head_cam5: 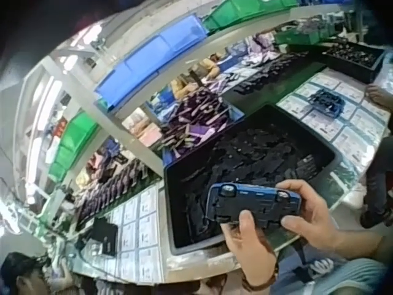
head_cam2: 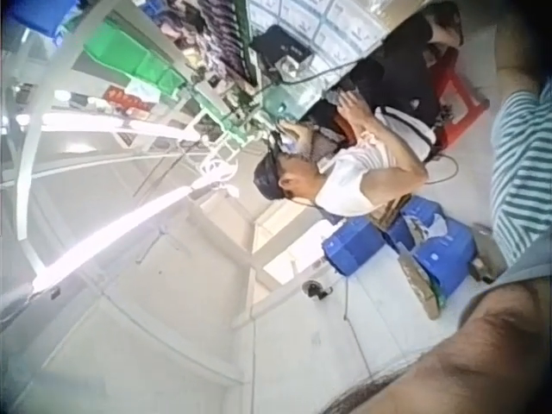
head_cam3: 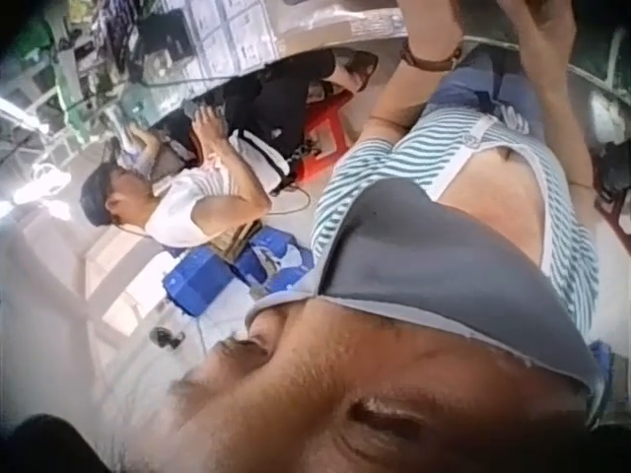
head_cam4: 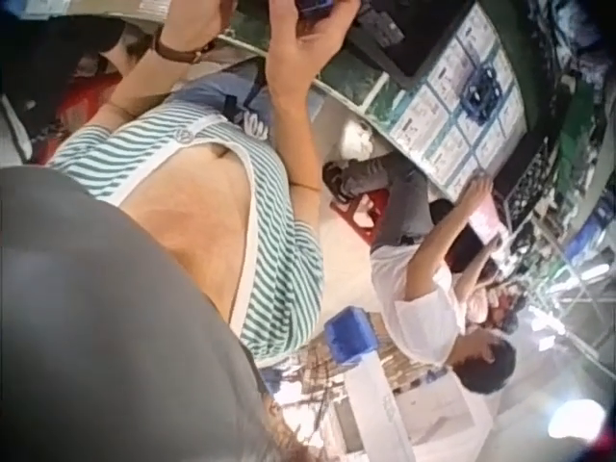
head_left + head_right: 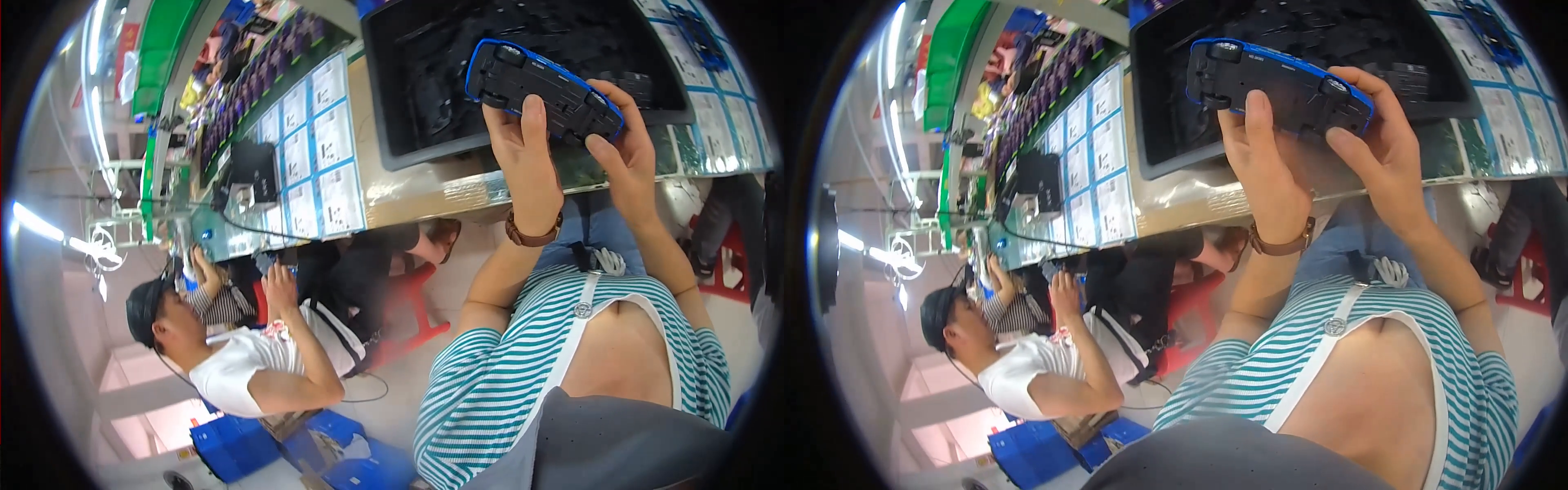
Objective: The person assembles toy cars by attaching chassis plates from a tray onto toy car bodies by hand and setting the cars on the table, then reaches into a cloth sack beneath the desk.
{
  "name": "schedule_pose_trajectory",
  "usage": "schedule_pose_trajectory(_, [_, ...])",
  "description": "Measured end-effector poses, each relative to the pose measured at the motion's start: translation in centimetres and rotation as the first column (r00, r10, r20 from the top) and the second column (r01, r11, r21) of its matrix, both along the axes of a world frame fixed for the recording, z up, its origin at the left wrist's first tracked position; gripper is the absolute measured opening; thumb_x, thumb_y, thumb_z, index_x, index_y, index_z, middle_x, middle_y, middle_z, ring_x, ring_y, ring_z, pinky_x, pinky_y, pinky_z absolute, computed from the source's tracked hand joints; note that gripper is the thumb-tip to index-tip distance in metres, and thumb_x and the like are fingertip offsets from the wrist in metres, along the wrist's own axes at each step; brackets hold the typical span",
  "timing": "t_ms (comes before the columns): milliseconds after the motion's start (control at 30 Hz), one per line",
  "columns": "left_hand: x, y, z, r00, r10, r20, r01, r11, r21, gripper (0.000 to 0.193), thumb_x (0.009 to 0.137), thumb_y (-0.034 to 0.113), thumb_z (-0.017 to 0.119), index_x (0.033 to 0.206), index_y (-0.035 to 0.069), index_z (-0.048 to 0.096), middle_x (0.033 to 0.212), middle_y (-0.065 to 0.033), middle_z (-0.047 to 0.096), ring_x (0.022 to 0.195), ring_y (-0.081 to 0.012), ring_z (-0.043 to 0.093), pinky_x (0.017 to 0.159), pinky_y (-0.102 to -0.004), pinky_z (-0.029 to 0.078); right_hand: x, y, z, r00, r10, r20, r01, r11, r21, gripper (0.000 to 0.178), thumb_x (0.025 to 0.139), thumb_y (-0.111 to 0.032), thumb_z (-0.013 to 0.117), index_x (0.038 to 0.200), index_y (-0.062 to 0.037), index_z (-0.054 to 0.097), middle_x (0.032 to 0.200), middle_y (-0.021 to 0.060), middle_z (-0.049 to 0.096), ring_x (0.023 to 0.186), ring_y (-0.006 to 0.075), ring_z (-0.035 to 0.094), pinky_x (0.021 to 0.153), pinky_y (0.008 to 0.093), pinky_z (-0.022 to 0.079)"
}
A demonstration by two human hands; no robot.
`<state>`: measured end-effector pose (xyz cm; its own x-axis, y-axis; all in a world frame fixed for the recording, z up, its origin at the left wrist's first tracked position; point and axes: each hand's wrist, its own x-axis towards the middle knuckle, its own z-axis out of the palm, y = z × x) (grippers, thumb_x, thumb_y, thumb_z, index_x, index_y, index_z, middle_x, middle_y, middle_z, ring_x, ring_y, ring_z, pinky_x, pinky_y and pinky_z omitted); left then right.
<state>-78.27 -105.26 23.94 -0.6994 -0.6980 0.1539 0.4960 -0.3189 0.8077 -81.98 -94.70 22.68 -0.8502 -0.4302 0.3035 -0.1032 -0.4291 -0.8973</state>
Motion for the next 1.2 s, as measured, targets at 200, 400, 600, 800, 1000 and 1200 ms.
schedule_pose_trajectory(200, [4.1,-11.4,0.9,0.949,0.312,0.042,-0.307,0.947,-0.095,0.041,0.098,0.027,0.052,0.127,-0.002,0.053,0.118,-0.0103,0.059,0.095,-0.0140,0.057,0.088,-0.0277,0.046,-1.8,2.0,1.0,0.921,-0.063,-0.385,0.115,0.987,0.111,0.072,0.086,-0.028,0.060,0.145,-0.0011,0.028,0.143,0.0184,0.039,0.128,0.0286,0.045,0.106,0.0401,0.035])
schedule_pose_trajectory(400, [10.3,-33.3,-2.2,0.518,0.802,0.297,-0.175,0.439,-0.881,0.046,0.095,0.035,0.055,0.114,-0.005,0.064,0.109,-0.0170,0.068,0.094,-0.0194,0.063,0.087,-0.0304,0.048,-6.8,11.7,-1.3,0.884,-0.286,-0.369,0.375,0.906,0.196,0.042,0.093,-0.013,0.055,0.132,0.0010,0.047,0.131,0.0121,0.052,0.118,0.0187,0.052,0.097,0.0307,0.042])
schedule_pose_trajectory(600, [8.6,-41.0,-7.7,0.305,0.666,0.681,0.049,0.703,-0.709,0.057,0.089,0.043,0.063,0.102,-0.012,0.065,0.092,-0.0138,0.067,0.081,-0.0219,0.059,0.078,-0.0330,0.048,-12.8,19.7,-4.1,0.648,-0.569,-0.507,0.756,0.559,0.339,0.026,0.095,-0.021,0.058,0.116,-0.0065,0.061,0.115,0.0032,0.062,0.107,0.0119,0.056,0.087,0.0283,0.048])
schedule_pose_trajectory(800, [3.8,-41.7,-9.2,0.420,0.505,0.754,0.036,0.821,-0.570,0.058,0.091,0.042,0.061,0.112,-0.011,0.062,0.102,-0.0133,0.065,0.085,-0.0205,0.059,0.080,-0.0324,0.048,-22.6,23.5,-7.5,0.180,-0.373,-0.910,0.979,-0.026,0.204,0.035,0.086,-0.025,0.068,0.116,-0.0113,0.059,0.113,0.0119,0.059,0.092,0.0282,0.062,0.075,0.0365,0.053])
schedule_pose_trajectory(1000, [5.5,-40.3,-8.4,0.393,0.739,0.548,0.076,0.568,-0.820,0.055,0.094,0.042,0.055,0.116,-0.009,0.061,0.110,-0.0177,0.065,0.095,-0.0271,0.061,0.087,-0.0346,0.047,-27.7,22.5,-10.1,0.483,-0.395,-0.781,0.827,-0.089,0.556,0.033,0.083,-0.021,0.069,0.112,-0.0117,0.058,0.104,0.0128,0.056,0.096,0.0315,0.061,0.082,0.0413,0.050])
schedule_pose_trajectory(1200, [2.5,-21.3,1.6,0.633,0.760,0.149,-0.436,0.509,-0.742,0.050,0.101,0.039,0.038,0.125,-0.002,0.053,0.129,-0.0152,0.053,0.120,-0.0247,0.050,0.098,-0.0379,0.038,-27.3,24.9,-9.5,0.225,-0.248,-0.942,0.972,-0.014,0.236,0.026,0.081,-0.022,0.071,0.100,-0.0081,0.061,0.090,0.0120,0.058,0.081,0.0293,0.062,0.069,0.0388,0.050])
